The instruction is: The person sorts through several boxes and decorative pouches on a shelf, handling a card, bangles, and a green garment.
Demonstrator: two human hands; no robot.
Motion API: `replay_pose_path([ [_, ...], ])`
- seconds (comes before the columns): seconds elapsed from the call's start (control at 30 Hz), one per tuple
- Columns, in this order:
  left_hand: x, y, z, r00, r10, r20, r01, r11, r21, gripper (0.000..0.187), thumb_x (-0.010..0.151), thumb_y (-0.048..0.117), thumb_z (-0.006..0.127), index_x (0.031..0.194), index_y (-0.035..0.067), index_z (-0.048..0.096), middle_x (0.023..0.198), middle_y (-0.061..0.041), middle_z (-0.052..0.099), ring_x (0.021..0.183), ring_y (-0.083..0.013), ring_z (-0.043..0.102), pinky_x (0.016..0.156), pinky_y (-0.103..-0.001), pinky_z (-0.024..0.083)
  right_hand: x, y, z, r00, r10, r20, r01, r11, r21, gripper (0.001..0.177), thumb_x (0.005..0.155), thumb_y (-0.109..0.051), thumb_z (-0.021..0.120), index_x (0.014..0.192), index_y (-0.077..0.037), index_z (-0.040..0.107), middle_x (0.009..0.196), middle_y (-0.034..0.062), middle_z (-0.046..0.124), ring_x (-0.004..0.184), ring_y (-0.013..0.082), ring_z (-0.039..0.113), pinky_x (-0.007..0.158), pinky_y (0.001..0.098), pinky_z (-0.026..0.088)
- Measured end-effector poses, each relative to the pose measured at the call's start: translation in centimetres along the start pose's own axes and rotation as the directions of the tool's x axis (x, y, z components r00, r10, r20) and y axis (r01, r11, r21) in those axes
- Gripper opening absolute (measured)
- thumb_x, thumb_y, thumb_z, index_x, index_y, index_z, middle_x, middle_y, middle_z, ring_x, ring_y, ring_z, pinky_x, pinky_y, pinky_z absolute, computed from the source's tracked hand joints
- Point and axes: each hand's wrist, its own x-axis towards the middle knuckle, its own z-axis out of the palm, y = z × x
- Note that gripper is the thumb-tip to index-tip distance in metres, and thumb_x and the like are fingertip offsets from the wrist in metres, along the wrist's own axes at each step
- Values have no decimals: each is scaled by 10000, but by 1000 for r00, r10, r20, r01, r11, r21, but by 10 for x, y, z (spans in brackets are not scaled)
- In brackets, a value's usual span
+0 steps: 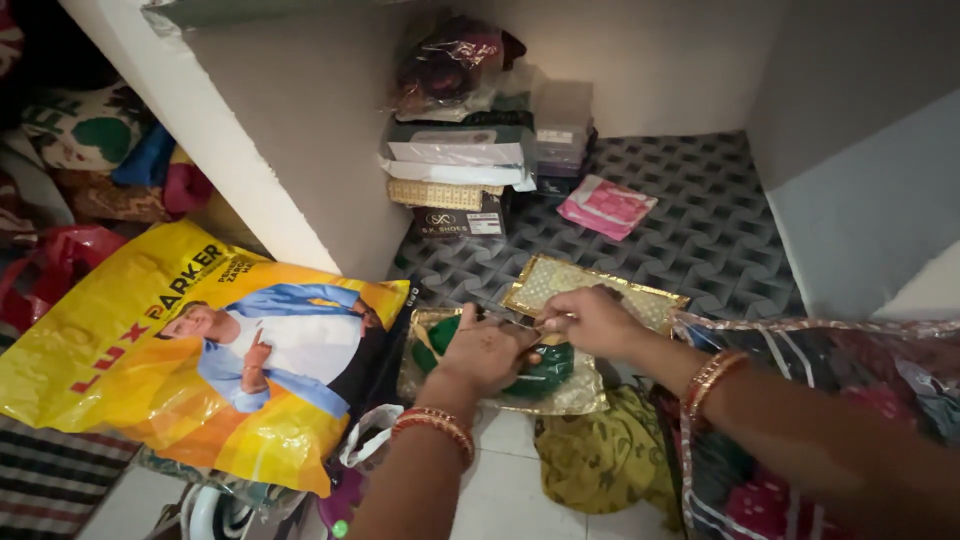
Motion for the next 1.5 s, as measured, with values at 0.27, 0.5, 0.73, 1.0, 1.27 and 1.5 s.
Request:
replay_pose_path([
  [0.27, 8, 13, 36, 987, -62, -148, 66, 998, 21, 324, 959, 367, 582, 1248, 241, 659, 1346, -93, 580, 1293, -267, 511, 1117, -559, 261, -4, 27, -13, 925, 219, 311, -274, 951, 145, 624, 721, -31, 867, 1286, -113, 613, 1204, 64, 735, 1098, 183, 699, 921, 298, 544],
  [0.5, 20, 8, 65, 883, 215, -417, -248, 969, -24, 424, 945, 71, 640, 1351, 156, 549, 1271, -93, 668, 1237, -301, 621, 1047, -420, 471, -2, 10, -24, 957, 257, 135, -210, 933, -291, 533, 683, -44, 909, 1182, -113, 733, 1146, 64, 738, 1056, 176, 686, 928, 307, 546],
  [0.73, 19, 17, 64, 942, 117, -315, -182, 965, -187, 358, 776, 162, 741, 1123, 134, 659, 1240, -124, 636, 1232, -363, 513, 994, -491, 391, -4, 32, -15, 977, 155, 143, -143, 986, -90, 425, 683, -30, 852, 1097, -104, 784, 1020, 30, 805, 950, 147, 737, 869, 311, 586],
  [1.0, 25, 35, 74, 808, -256, -531, -13, 893, -450, 364, 744, -16, 643, 1036, 157, 772, 1011, -158, 729, 1065, -382, 615, 924, -470, 466, -6, 26, -11, 966, 233, 113, -232, 972, -25, 316, 784, -87, 834, 1092, -59, 767, 927, 55, 801, 821, 119, 725, 752, 275, 561],
  [1.27, 2, 58, 37, 742, -539, -397, -150, 444, -883, 291, 760, -71, 644, 1024, 27, 714, 920, -125, 777, 813, -213, 749, 770, -341, 588, -5, 0, -14, 913, 400, 81, -400, 837, 374, 311, 851, -107, 792, 1135, -4, 718, 905, 57, 754, 754, 122, 683, 636, 269, 560],
  [1.5, -7, 44, 26, 802, -472, -366, 17, 630, -776, 220, 833, 71, 692, 1036, 27, 762, 937, -167, 781, 850, -251, 740, 783, -355, 561, -15, -24, -15, 885, 460, 71, -451, 809, 377, 325, 857, -136, 789, 1161, -49, 712, 938, 40, 761, 767, 108, 694, 672, 271, 589],
])
